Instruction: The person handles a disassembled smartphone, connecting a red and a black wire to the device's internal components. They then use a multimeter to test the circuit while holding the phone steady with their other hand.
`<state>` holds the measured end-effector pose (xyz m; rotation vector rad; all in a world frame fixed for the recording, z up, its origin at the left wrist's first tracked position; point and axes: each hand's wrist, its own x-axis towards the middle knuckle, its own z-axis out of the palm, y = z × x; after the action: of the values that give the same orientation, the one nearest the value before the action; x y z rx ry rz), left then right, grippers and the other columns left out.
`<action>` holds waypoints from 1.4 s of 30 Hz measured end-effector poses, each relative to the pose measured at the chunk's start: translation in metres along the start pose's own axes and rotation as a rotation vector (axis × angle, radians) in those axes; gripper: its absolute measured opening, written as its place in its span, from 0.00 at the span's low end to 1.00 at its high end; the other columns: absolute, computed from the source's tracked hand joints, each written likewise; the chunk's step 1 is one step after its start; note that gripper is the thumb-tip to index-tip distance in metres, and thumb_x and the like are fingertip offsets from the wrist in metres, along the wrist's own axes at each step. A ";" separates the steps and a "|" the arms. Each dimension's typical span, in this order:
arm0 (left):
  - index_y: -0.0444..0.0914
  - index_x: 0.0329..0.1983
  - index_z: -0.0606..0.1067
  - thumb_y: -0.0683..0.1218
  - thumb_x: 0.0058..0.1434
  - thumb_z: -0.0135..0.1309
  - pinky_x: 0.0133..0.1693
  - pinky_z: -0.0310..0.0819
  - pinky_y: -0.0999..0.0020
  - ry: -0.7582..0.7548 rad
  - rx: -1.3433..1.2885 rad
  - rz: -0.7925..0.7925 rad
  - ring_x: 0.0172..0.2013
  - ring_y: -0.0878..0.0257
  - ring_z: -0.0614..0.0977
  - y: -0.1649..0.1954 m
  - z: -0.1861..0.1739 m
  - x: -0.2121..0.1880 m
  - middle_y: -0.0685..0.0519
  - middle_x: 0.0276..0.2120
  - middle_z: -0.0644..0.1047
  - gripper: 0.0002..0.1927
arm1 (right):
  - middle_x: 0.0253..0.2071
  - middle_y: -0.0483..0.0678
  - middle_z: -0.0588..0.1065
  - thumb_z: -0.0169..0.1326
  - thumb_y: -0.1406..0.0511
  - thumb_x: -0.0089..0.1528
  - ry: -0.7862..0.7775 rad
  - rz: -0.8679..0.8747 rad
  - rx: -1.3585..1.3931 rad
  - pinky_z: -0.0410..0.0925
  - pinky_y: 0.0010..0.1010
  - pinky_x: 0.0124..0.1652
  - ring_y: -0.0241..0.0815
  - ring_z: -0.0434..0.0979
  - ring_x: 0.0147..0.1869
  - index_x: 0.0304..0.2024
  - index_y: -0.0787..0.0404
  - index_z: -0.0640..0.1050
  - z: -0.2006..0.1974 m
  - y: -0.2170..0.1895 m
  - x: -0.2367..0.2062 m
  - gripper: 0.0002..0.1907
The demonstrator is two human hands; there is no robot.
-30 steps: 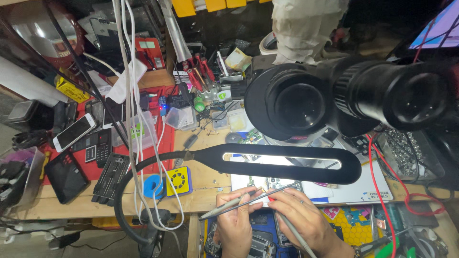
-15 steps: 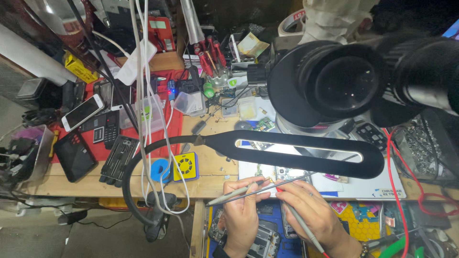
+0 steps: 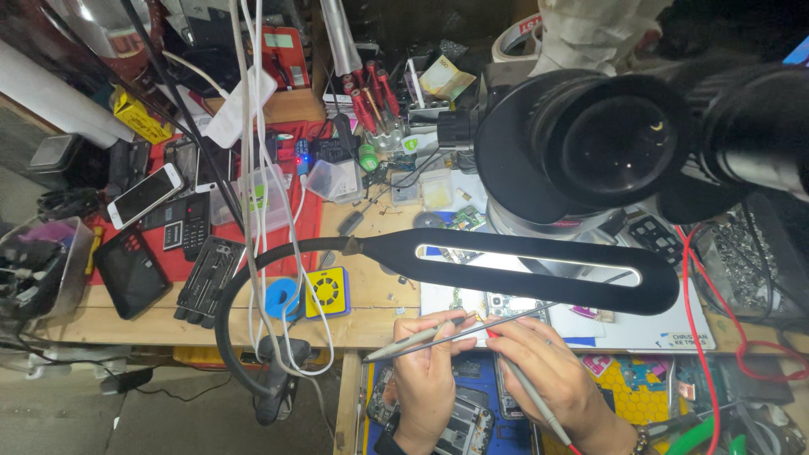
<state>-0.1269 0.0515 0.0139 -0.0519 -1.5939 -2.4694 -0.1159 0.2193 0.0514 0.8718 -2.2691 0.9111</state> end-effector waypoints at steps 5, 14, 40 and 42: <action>0.28 0.45 0.64 0.37 0.68 0.47 0.42 0.90 0.65 0.007 -0.007 -0.013 0.47 0.51 0.87 0.000 0.001 0.000 0.36 0.47 0.79 0.07 | 0.48 0.57 0.79 0.61 0.74 0.53 0.002 0.003 0.000 0.72 0.45 0.57 0.53 0.82 0.53 0.46 0.68 0.77 0.000 0.001 0.000 0.18; 0.28 0.45 0.64 0.37 0.68 0.47 0.42 0.90 0.65 0.003 -0.007 -0.012 0.48 0.51 0.87 -0.001 0.001 0.000 0.36 0.48 0.78 0.07 | 0.48 0.57 0.79 0.61 0.74 0.53 -0.003 0.006 0.008 0.72 0.45 0.57 0.53 0.82 0.53 0.46 0.68 0.78 0.000 0.001 -0.001 0.17; 0.29 0.45 0.64 0.38 0.69 0.47 0.42 0.90 0.65 0.007 -0.010 -0.006 0.47 0.51 0.87 0.000 0.001 0.000 0.36 0.47 0.79 0.07 | 0.49 0.57 0.79 0.61 0.74 0.53 0.004 0.004 0.011 0.73 0.43 0.56 0.54 0.81 0.53 0.47 0.67 0.77 -0.002 -0.002 0.002 0.18; 0.29 0.45 0.64 0.38 0.69 0.47 0.42 0.89 0.65 0.006 -0.008 -0.012 0.47 0.51 0.87 0.001 0.001 0.000 0.36 0.48 0.79 0.07 | 0.49 0.57 0.79 0.61 0.74 0.53 0.000 0.017 0.011 0.73 0.42 0.55 0.55 0.81 0.53 0.46 0.67 0.78 -0.003 -0.002 0.002 0.18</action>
<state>-0.1267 0.0525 0.0152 -0.0364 -1.5862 -2.4833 -0.1155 0.2193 0.0554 0.8593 -2.2765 0.9321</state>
